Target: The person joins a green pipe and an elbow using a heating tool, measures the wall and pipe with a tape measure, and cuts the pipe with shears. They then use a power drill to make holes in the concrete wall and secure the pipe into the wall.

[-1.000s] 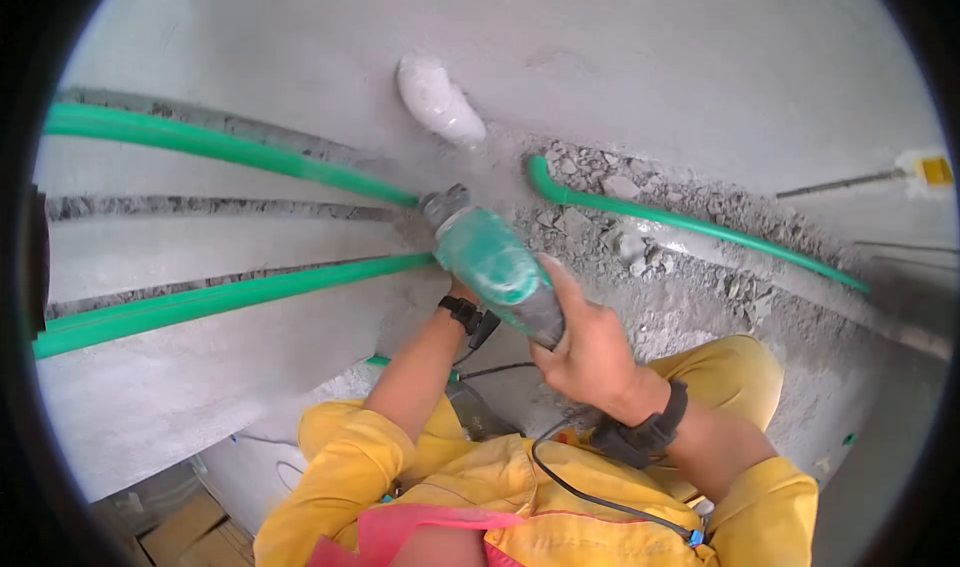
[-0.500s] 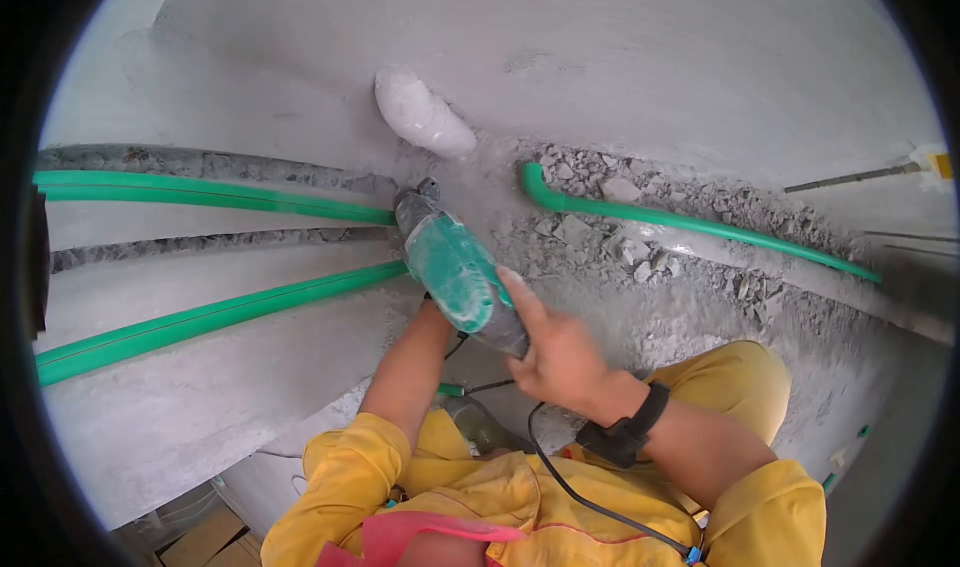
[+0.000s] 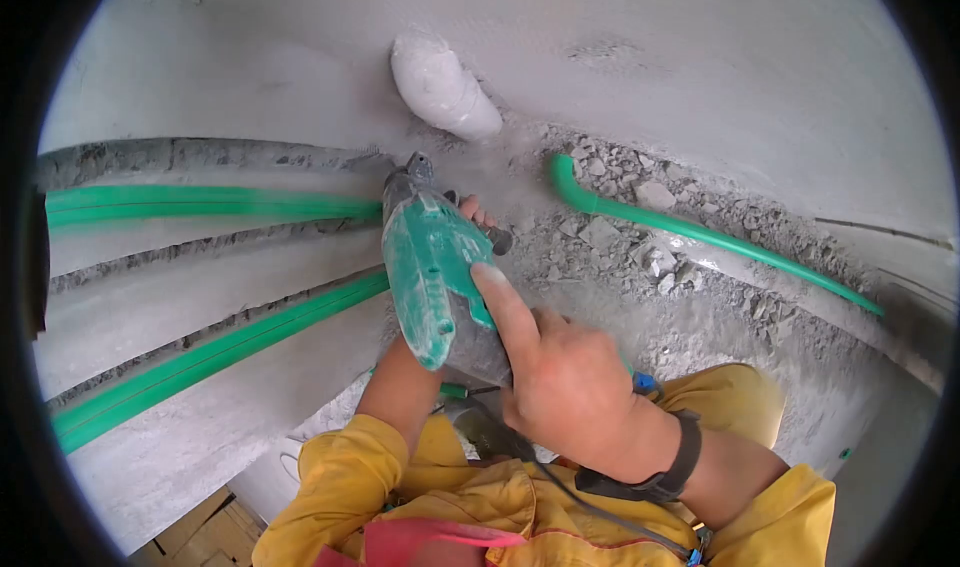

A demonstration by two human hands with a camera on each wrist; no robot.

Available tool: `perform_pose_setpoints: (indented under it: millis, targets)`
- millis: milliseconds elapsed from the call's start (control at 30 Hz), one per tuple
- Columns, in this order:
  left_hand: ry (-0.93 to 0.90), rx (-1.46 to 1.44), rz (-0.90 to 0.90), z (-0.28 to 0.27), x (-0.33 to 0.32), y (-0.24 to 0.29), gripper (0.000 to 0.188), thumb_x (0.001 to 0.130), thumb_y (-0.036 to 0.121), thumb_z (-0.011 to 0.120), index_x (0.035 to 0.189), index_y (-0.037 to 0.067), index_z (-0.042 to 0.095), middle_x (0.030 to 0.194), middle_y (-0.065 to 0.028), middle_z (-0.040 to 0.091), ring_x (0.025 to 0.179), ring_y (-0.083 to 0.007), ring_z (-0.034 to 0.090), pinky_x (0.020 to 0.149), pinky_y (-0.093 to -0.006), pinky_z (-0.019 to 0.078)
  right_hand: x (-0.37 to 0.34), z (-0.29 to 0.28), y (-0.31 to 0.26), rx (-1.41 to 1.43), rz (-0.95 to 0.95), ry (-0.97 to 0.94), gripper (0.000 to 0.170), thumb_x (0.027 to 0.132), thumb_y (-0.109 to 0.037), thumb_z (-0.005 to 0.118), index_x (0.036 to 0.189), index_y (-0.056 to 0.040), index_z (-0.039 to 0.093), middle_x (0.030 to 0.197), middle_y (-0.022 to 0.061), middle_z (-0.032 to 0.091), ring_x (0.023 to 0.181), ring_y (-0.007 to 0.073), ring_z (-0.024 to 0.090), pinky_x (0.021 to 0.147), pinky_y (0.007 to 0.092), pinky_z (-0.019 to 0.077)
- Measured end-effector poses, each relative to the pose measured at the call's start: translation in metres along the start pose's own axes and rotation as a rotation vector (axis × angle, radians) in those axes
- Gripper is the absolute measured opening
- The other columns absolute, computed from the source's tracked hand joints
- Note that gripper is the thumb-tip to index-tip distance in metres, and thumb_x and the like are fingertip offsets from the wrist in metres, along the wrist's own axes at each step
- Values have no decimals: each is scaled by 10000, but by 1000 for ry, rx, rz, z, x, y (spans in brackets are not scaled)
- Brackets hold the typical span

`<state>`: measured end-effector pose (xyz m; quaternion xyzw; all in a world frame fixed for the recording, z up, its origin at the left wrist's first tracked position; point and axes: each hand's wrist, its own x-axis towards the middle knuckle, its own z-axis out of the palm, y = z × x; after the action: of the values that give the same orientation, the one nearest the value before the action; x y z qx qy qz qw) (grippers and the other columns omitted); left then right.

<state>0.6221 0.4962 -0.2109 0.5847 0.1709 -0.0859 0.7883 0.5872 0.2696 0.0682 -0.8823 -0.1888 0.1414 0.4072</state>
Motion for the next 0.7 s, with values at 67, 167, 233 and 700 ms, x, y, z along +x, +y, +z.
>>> perform_pose_setpoints:
  millis: [67, 167, 233, 700]
  targets:
    - [25, -78, 3, 8, 0, 7, 199, 921, 247, 568, 1010, 75, 518, 889, -41, 527, 775, -194, 540, 700, -369, 487, 12, -12, -10, -33, 23, -39, 917, 602, -49, 673, 1452, -35, 329, 753, 173, 598, 625, 330, 615, 545, 422, 511]
    - [50, -175, 13, 21, 3, 12, 177, 920, 236, 566, 983, 77, 519, 857, -37, 519, 743, -192, 536, 680, -372, 489, 29, -29, -19, -102, -8, -103, 890, 587, 0, 669, 1414, -16, 340, 776, 234, 622, 675, 412, 632, 604, 466, 522]
    - [70, -233, 13, 29, 8, 19, 164, 919, 229, 565, 964, 79, 520, 836, -33, 514, 722, -190, 533, 667, -374, 490, 44, -43, -28, -106, 11, -186, 844, 607, 4, 667, 1387, -17, 347, 782, 237, 626, 681, 416, 630, 625, 472, 515]
    - [223, -513, -171, 61, 49, 117, 122, 910, 180, 558, 838, 88, 524, 686, -11, 479, 574, -181, 515, 572, -389, 498, 187, -73, -112, -357, -362, -102, 521, 688, -20, 642, 1181, 22, 480, 816, 248, 634, 775, 434, 629, 720, 463, 513]
